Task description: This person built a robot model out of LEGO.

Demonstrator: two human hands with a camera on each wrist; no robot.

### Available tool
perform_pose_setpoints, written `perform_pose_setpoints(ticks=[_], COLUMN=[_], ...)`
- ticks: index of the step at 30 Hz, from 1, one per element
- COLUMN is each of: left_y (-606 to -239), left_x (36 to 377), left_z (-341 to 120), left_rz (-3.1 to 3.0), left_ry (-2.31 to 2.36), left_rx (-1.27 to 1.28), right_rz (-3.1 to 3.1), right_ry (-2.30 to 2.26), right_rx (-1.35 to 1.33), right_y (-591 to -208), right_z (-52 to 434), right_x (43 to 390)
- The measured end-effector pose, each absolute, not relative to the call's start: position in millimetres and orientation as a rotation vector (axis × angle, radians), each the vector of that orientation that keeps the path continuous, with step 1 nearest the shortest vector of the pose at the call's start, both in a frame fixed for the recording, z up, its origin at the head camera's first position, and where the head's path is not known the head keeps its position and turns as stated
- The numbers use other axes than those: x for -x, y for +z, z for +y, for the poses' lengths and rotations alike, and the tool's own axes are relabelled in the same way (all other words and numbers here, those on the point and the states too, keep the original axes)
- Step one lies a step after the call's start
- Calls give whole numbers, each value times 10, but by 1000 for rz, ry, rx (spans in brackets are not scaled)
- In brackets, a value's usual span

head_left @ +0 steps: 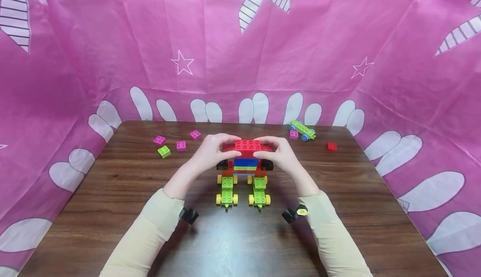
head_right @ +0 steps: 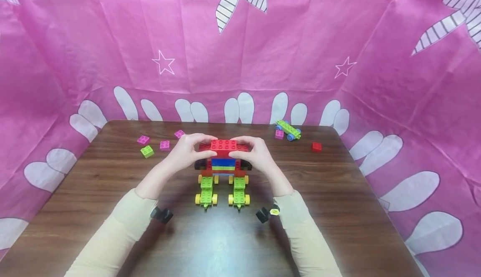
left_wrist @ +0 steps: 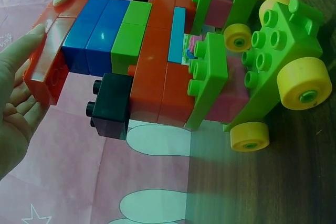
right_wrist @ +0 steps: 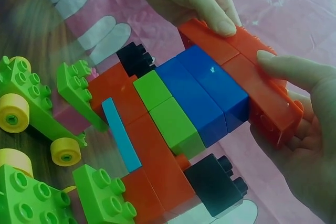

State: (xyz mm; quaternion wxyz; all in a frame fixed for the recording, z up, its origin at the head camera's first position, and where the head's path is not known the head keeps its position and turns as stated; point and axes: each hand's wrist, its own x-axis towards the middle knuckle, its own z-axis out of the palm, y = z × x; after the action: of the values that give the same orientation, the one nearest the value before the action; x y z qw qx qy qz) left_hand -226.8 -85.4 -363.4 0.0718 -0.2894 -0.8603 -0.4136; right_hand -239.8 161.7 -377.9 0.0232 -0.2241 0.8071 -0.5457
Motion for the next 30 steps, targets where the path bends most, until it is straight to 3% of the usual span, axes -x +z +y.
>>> perform_pose_setpoints(ticks=[16,30], left_y=[-3717,-3683], left_x=[2283,2218], left_z=[-854,-1007], left_rz=[-2551,-2522], left_ry=[-1311,-1260], left_rx=[861,844], right_rz=[2520,2570], right_ry=[-1688,-1527], right_rx=[707,914], right_y=[-3788,-3648], right_z=[1613,1599], right_x=[2373,2391])
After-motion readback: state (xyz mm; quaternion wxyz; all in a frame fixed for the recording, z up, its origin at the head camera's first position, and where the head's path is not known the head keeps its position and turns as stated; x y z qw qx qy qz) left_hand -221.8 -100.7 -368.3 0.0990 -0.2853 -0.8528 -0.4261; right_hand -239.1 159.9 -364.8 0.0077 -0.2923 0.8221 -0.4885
